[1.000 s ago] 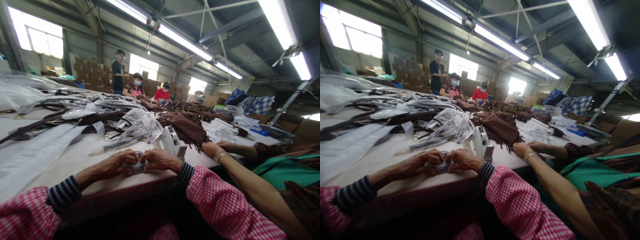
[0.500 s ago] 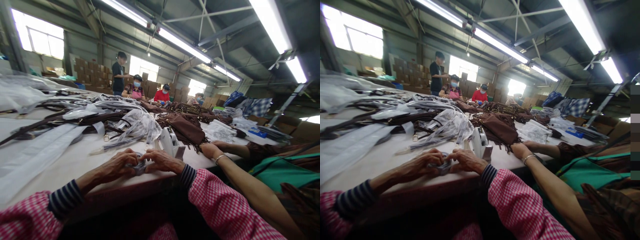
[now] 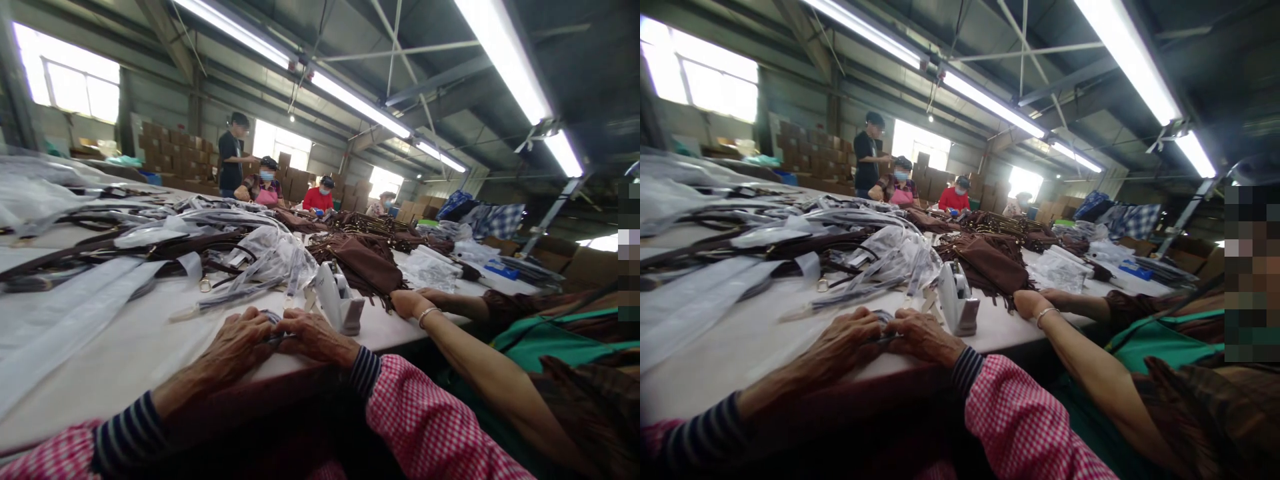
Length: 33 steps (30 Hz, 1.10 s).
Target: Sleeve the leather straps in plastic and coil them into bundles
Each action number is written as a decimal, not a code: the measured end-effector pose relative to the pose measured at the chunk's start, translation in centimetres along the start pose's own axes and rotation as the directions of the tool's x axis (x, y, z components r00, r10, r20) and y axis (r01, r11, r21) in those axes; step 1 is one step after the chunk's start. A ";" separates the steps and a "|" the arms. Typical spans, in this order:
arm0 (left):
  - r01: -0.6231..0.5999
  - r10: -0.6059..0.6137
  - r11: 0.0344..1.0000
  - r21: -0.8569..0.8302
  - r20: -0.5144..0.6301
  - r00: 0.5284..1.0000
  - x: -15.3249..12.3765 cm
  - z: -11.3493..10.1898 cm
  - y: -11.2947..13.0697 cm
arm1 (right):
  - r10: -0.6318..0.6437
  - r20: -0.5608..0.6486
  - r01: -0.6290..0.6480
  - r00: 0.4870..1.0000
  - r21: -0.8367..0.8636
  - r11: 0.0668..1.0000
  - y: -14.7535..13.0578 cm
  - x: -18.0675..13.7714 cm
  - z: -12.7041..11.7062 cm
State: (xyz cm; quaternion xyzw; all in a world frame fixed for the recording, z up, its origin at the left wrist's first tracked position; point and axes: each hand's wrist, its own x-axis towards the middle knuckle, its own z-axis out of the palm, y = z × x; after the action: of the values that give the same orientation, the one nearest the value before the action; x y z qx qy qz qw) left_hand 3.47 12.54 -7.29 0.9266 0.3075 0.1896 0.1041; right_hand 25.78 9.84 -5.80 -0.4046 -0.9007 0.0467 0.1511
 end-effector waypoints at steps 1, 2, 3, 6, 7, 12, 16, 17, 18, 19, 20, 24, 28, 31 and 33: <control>-0.028 0.028 1.000 -0.007 -0.009 1.000 0.0 0.1 -0.4 | 0.000 -0.009 0.000 1.000 -0.007 1.000 0.0 -0.1 0.1; -0.050 0.050 0.999 -0.012 -0.021 0.999 0.0 0.2 -0.9 | 0.005 -0.027 -0.006 1.000 -0.014 1.000 0.0 -0.2 0.3; -0.064 0.063 0.998 -0.012 -0.037 0.997 0.0 0.4 -1.3 | 0.017 -0.053 -0.018 0.998 -0.015 1.000 -0.1 -0.3 0.7; -0.048 0.050 0.999 0.019 -0.103 0.993 0.1 1.4 -2.0 | 0.057 -0.116 -0.057 0.992 0.004 0.998 -0.3 -0.2 2.0; -0.031 0.036 0.999 0.040 -0.130 0.991 0.2 1.8 -2.0 | 0.071 -0.125 -0.071 0.990 0.009 0.997 -0.5 -0.2 2.3; 0.035 0.002 0.982 0.187 -0.194 0.981 0.1 3.3 -1.0 | 0.091 -0.104 -0.082 0.990 0.087 0.993 -0.8 -0.6 0.8; 0.092 -0.079 0.994 0.066 -0.177 0.981 -0.1 1.5 -0.8 | 0.257 -0.204 -0.273 0.945 -0.056 0.960 1.0 -1.6 -2.6; 0.126 -0.129 0.992 -0.028 -0.181 0.975 0.0 0.6 -1.0 | 0.311 -0.228 -0.348 0.922 -0.140 0.927 1.6 -1.8 -3.2; 0.166 -0.190 0.976 -0.142 -0.180 0.965 0.1 -0.3 -1.3 | 0.347 -0.232 -0.396 0.909 -0.216 0.892 2.2 -1.9 -3.6; 0.207 -0.258 0.939 -0.274 -0.165 0.952 0.4 -1.2 -1.6 | 0.363 -0.214 -0.412 0.907 -0.273 0.869 2.7 -2.0 -3.8; 0.242 -0.325 0.878 -0.414 -0.143 0.935 0.9 -2.1 -1.9 | 0.362 -0.182 -0.403 0.914 -0.308 0.862 3.1 -1.9 -3.7; 0.183 -0.473 0.453 -0.872 -0.061 0.879 3.4 -3.5 -2.7 | 0.295 -0.033 -0.283 0.955 -0.398 0.872 3.7 -0.6 -2.1; 0.070 -0.490 0.199 -0.978 -0.037 0.871 5.0 -1.9 -3.3 | 0.227 0.070 -0.174 0.971 -0.442 0.880 4.2 1.0 -0.7; 0.028 -0.513 0.085 -0.996 -0.019 0.858 5.0 -0.5 -4.5 | 0.173 0.109 -0.110 0.979 -0.435 0.894 4.9 1.3 -0.5; -0.016 -0.538 0.010 -1.000 -0.019 0.842 4.9 0.0 -5.5 | 0.155 0.108 -0.097 0.982 -0.418 0.903 5.4 1.1 -0.8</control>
State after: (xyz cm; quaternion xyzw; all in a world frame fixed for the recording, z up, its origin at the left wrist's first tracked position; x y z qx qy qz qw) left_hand 4.13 19.82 -7.57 0.4623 0.2800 0.5070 0.6715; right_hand 29.16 14.25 -5.92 -0.4804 -0.8706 -0.1062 -0.0037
